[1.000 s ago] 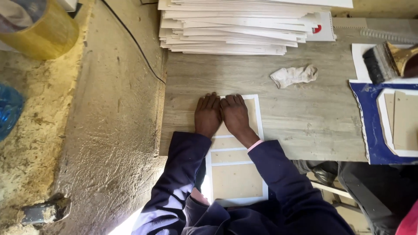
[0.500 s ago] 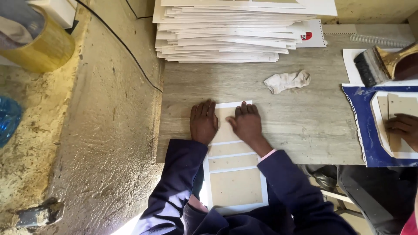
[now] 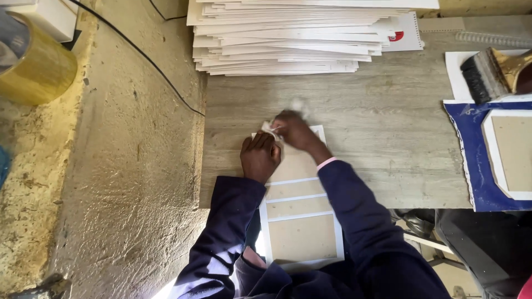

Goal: Manually folding and pressing cardboard templates to assemble folders.

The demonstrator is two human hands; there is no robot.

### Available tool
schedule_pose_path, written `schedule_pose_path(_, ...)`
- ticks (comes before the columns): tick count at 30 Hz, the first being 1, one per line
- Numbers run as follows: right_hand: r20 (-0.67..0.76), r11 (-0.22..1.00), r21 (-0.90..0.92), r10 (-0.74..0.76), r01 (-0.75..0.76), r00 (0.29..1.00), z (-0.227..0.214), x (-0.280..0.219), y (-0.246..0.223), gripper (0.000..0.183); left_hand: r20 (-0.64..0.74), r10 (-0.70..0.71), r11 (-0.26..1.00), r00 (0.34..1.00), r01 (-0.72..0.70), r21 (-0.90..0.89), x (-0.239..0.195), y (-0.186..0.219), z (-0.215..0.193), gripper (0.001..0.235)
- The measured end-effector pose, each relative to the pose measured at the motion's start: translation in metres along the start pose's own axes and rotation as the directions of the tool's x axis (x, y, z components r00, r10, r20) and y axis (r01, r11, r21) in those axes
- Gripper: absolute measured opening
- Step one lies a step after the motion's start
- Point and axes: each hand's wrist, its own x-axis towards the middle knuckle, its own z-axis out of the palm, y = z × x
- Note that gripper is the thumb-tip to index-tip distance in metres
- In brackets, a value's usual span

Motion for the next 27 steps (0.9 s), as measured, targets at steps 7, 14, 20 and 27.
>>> schedule_pose_path(7, 0.287, 0.986, -0.141, 0.127, -0.089, 0.949, -0.036, 0.004, -0.049, 0.008, -0.056, -0.046, 0.998, 0.997, 0.048, 0.041, 0.002, 0.006, -0.013, 0.017)
schedule_pose_path(14, 0.312, 0.956, -0.21, 0.263, -0.204, 0.913, -0.091, -0.011, -0.007, 0.006, -0.07, -0.01, 0.995, 0.998, 0.016, 0.094, -0.002, 0.006, -0.009, 0.014)
schedule_pose_path(20, 0.305, 0.992, -0.085, 0.116, -0.095, 0.945, 0.024, 0.036, -0.034, 0.004, -0.065, 0.105, 0.992, 0.992, -0.101, 0.072, -0.032, -0.003, 0.026, 0.013)
schedule_pose_path(27, 0.294, 0.988, -0.155, 0.052, -0.006, 0.954, 0.02, -0.007, 0.056, 0.015, -0.021, 0.099, 0.993, 0.995, -0.097, 0.069, -0.016, -0.002, -0.005, 0.008)
